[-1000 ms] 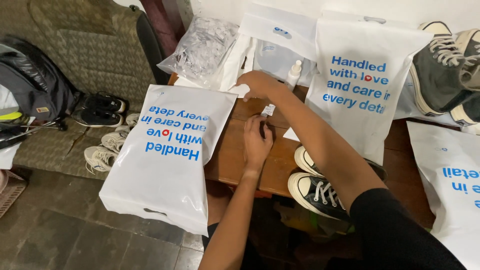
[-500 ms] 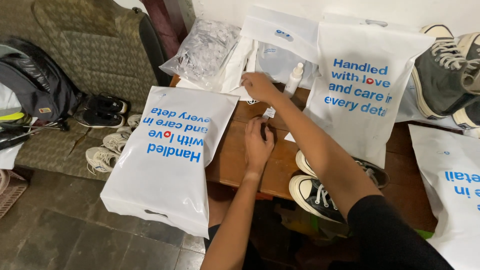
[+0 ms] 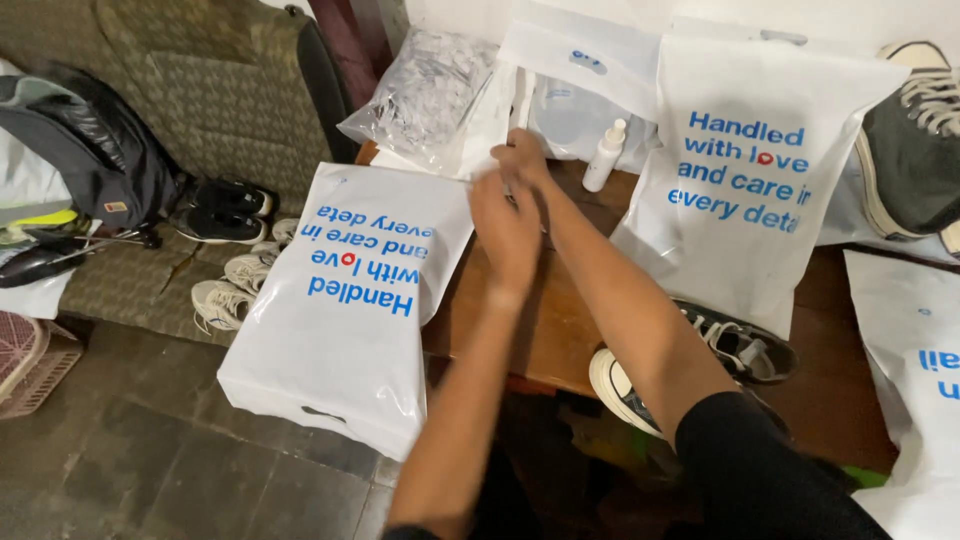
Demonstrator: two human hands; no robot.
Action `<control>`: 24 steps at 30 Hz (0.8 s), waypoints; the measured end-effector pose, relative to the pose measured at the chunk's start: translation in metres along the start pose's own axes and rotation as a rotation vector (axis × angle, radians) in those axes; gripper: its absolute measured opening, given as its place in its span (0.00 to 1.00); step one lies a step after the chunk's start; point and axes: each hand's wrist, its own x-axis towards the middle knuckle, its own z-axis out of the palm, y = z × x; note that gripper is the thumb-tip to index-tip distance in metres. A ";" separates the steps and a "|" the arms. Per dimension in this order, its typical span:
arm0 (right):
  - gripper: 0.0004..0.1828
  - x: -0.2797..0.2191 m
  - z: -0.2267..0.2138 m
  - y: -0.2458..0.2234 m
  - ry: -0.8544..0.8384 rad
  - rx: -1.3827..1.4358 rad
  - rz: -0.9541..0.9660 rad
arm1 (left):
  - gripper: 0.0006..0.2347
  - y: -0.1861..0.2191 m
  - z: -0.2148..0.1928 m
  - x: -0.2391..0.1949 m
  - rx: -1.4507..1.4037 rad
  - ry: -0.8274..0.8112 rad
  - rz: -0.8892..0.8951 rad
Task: The person places pairs of shoes into white plastic bags printed with 'Handled with love and care in every detail.' They handle a black sneaker, a white sneaker, and a dark high-top sneaker, placing each pair into a bag and setting the sealed bags aside on the table.
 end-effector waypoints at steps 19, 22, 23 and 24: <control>0.24 -0.075 -0.036 -0.141 -0.064 0.150 0.280 | 0.12 -0.092 0.018 0.155 0.926 -0.928 0.009; 0.22 -0.074 -0.039 -0.151 -0.104 0.264 0.166 | 0.19 -0.085 0.007 0.163 0.819 -0.935 -0.078; 0.22 -0.076 -0.042 -0.158 -0.119 0.327 0.169 | 0.22 -0.085 0.005 0.167 0.792 -0.951 -0.100; 0.22 -0.078 -0.045 -0.165 -0.134 0.390 0.172 | 0.26 -0.084 0.003 0.172 0.765 -0.967 -0.123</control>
